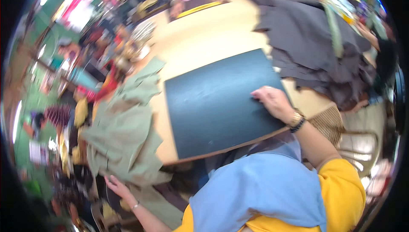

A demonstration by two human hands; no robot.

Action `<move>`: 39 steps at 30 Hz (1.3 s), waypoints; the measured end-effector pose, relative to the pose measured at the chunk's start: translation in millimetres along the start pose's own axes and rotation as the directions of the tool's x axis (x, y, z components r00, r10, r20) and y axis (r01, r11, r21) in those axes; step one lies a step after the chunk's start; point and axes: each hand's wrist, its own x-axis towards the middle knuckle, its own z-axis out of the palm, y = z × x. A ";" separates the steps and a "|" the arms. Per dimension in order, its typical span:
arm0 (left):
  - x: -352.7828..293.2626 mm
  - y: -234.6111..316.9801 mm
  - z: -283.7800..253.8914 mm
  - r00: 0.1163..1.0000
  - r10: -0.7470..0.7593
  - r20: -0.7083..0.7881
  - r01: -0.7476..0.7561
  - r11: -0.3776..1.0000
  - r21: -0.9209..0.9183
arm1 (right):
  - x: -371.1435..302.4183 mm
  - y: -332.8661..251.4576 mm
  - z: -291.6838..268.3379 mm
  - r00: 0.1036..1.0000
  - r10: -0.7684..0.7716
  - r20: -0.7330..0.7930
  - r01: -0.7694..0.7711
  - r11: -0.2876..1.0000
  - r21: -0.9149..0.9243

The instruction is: The person aligns, folds, and presses fabric pieces along the zipper seams of fabric panels by hand.

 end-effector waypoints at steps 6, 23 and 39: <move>-61.6 317.1 125.4 0.683 0.583 0.440 -0.429 0.808 -0.405 | -0.6 5.9 -18.1 0.998 0.046 0.045 -0.049 0.996 0.075; -209.6 453.2 205.7 0.093 0.889 0.448 -0.304 0.454 -0.838 | 31.7 57.2 -258.4 0.518 -0.283 -0.807 -0.610 0.539 -0.580; -194.5 431.3 216.3 0.233 0.917 0.323 -0.216 0.372 -0.903 | -7.9 -120.0 14.2 0.543 -0.815 0.205 0.830 0.557 0.017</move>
